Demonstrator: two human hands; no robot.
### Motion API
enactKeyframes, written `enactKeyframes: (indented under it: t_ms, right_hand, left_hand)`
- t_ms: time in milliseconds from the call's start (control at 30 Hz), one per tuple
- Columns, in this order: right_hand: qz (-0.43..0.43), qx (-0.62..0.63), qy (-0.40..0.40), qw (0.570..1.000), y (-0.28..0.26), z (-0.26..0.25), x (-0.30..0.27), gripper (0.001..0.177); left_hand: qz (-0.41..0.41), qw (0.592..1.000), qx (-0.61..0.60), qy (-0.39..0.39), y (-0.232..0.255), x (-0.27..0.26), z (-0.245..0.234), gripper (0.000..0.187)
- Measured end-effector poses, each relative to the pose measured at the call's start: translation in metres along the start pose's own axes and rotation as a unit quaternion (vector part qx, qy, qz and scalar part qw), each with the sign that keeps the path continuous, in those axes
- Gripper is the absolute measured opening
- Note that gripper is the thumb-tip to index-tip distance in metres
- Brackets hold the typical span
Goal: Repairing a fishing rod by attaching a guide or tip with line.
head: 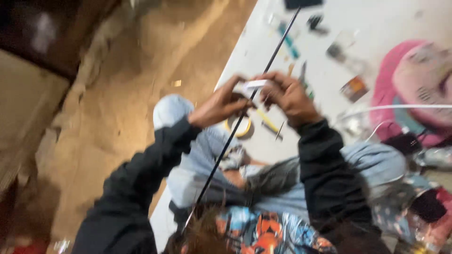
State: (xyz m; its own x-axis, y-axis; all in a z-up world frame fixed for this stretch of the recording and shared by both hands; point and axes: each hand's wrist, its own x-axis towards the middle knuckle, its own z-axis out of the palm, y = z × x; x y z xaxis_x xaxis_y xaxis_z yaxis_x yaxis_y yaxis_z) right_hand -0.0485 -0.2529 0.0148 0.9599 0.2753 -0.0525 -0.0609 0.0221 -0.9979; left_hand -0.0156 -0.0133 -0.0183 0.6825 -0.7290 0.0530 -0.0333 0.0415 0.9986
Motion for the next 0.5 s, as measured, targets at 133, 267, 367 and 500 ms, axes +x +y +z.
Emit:
enactKeyframes:
  t_ms: [133, 267, 367, 500]
  right_hand:
    - [0.023, -0.010, -0.019, 0.999, 0.014, 0.000, 0.005, 0.032]
    - [0.032, 0.049, -0.021, 0.998, 0.029, -0.011, 0.009, 0.033]
    - [0.037, 0.085, -0.031, 0.995, 0.034, -0.013, 0.008, 0.036]
    - [0.049, 0.093, -0.025, 0.994, 0.036, -0.013, 0.010, 0.039]
  left_hand:
    - [-0.066, 0.994, 0.011, 0.083, -0.008, -0.039, 0.002, 0.039]
    - [-0.116, 0.978, 0.035, 0.168, -0.033, -0.137, 0.015, 0.026]
    - [-0.147, 0.909, 0.264, 0.288, -0.040, -0.215, 0.037, 0.032]
    - [-0.287, 0.858, 0.306, 0.296, -0.069, -0.273, 0.045, 0.033]
